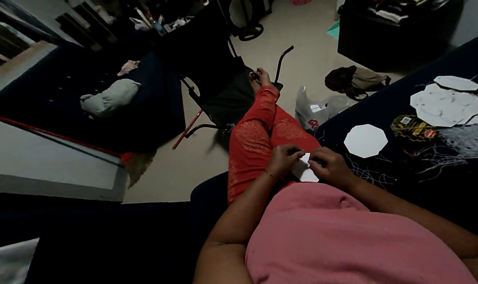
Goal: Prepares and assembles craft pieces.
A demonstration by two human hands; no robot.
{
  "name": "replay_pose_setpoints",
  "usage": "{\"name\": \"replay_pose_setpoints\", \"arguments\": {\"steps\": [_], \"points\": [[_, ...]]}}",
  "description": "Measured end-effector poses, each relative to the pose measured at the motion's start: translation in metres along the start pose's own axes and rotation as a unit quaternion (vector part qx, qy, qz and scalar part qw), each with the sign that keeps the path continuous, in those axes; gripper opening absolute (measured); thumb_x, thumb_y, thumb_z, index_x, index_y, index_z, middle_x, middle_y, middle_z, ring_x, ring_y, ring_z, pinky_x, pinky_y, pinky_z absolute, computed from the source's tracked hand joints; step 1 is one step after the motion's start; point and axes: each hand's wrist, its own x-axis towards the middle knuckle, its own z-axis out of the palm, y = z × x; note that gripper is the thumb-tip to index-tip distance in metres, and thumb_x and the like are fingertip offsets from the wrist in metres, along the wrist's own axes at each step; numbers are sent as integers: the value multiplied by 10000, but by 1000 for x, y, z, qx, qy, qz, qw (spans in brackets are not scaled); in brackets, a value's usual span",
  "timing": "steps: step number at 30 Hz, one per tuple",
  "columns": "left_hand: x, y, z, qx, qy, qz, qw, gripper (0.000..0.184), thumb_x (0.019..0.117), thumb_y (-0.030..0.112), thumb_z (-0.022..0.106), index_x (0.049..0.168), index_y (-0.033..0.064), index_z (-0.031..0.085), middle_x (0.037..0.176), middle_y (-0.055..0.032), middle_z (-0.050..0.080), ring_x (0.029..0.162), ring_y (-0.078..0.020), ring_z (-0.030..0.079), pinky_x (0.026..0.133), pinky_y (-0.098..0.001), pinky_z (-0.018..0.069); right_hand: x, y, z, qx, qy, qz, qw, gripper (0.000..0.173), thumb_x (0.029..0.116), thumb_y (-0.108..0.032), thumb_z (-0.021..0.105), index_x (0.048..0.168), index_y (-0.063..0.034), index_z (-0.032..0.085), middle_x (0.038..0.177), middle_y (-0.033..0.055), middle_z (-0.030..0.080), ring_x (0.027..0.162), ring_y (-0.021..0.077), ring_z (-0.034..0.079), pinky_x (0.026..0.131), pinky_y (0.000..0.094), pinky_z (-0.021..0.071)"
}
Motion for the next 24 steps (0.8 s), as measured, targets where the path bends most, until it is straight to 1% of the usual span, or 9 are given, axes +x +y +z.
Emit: {"name": "replay_pose_setpoints", "arguments": {"steps": [2,3,6,8,10,12,16,20,24], "points": [[1,-2,1,-17,-9,-15,1000,198,1005,99,613,1046,-70,707,908,-91,718,810,-72,670,810,-253,562,-2,2,-1,39,38,28,998,185,958,-120,606,968,28,718,979,157,704,845,189,683,767,332,586],[1,-3,1,-29,-10,-20,999,192,1004,94,615,1041,-73,702,900,-87,716,803,-70,667,803,-252,564,-2,2,-1,53,53,36,997,188,965,-122,603,976,28,716,988,147,703,844,158,680,767,303,585],[3,-5,3,-76,-10,-37,996,161,990,68,630,1031,-75,693,878,-66,703,777,-60,651,774,-243,558,-2,1,-2,71,66,29,995,189,969,-131,604,975,21,716,1013,134,703,878,122,677,796,265,578],[3,-3,4,-109,-11,-52,993,145,977,48,643,1048,-67,694,889,-57,704,778,-57,656,769,-237,564,-1,-3,-1,66,56,14,996,194,968,-126,607,985,33,716,1035,160,703,901,158,683,815,292,578],[3,-3,5,-137,-14,-63,988,131,964,31,650,1050,-60,692,875,-47,697,765,-60,651,750,-236,563,0,-4,1,58,52,1,997,190,964,-120,608,982,34,718,1040,170,706,900,175,687,810,298,581],[3,-4,5,-151,-17,-69,986,120,965,31,647,1040,-53,691,850,-31,688,745,-58,640,724,-232,555,0,-3,3,56,52,-6,997,184,964,-118,609,969,31,718,1038,171,704,886,173,686,789,293,582],[3,-6,6,-169,-18,-66,983,112,974,47,645,1010,-50,687,799,-13,680,704,-48,628,692,-224,547,0,-2,3,50,41,-7,998,182,961,-119,618,974,29,722,1040,174,703,897,179,686,797,300,582],[3,-7,6,-186,-24,-70,980,117,979,49,636,1025,-50,679,809,-13,673,705,-51,620,685,-221,539,0,-2,5,49,33,-5,998,183,960,-126,617,968,22,724,1040,166,698,877,174,680,782,299,581],[3,-8,6,-185,-30,-63,980,102,969,35,640,1020,-43,682,804,1,672,688,-34,607,662,-205,524,0,0,6,41,33,-11,999,189,961,-136,614,973,13,730,1046,165,702,888,183,688,790,310,587]]}}
